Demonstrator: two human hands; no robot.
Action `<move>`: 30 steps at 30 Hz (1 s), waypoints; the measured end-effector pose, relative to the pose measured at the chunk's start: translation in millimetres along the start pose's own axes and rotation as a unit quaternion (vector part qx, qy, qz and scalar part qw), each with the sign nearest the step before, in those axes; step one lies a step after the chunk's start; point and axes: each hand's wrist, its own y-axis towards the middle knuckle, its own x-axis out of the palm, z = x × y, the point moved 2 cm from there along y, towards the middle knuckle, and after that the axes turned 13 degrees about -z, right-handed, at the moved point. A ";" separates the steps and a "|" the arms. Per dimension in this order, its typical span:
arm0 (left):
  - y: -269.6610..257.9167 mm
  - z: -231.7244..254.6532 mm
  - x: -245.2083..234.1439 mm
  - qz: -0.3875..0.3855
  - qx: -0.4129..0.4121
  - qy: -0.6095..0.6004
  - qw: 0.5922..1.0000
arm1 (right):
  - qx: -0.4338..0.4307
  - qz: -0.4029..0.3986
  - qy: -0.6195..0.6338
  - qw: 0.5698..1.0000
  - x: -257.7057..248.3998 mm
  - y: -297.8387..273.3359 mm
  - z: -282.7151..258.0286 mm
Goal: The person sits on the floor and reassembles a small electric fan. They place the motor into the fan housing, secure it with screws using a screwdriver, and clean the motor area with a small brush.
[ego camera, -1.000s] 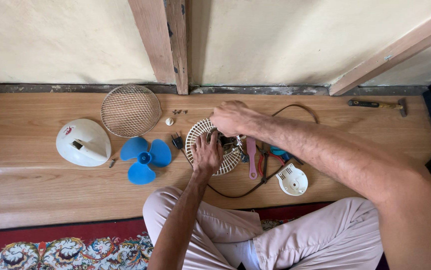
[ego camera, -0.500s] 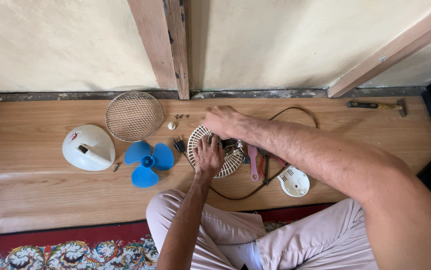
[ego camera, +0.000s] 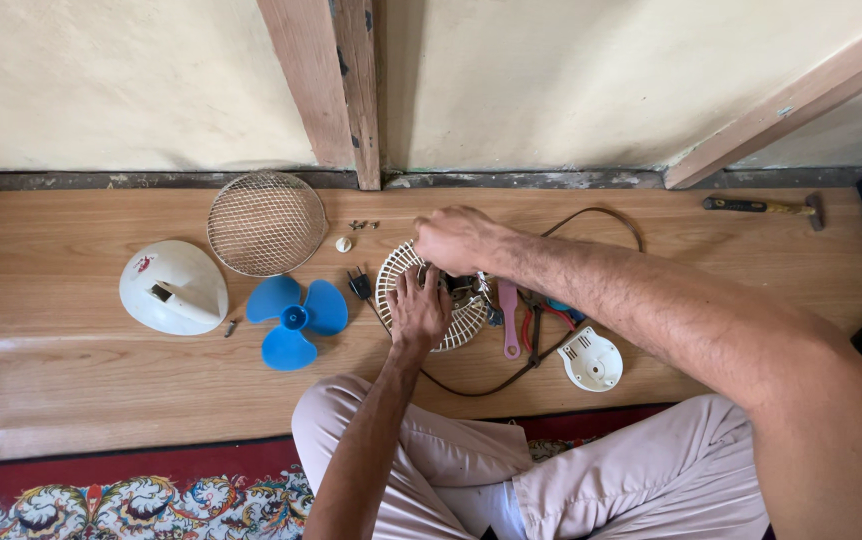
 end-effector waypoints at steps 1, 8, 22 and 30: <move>0.4 -1.4 1.4 -0.014 -0.007 -0.001 1.000 | 0.019 0.015 0.027 0.999 -0.2 0.7 2.1; 6.2 -5.2 5.8 -0.043 -0.024 -0.001 0.999 | 0.165 0.028 0.202 0.965 4.5 -14.8 11.0; -1.5 1.0 -0.3 -0.005 -0.005 0.000 1.000 | -0.007 0.093 0.043 0.995 -13.7 -5.2 5.8; 4.3 -4.2 8.6 -0.002 -0.010 0.045 0.999 | 0.015 -0.015 0.035 0.999 -10.7 0.4 -24.1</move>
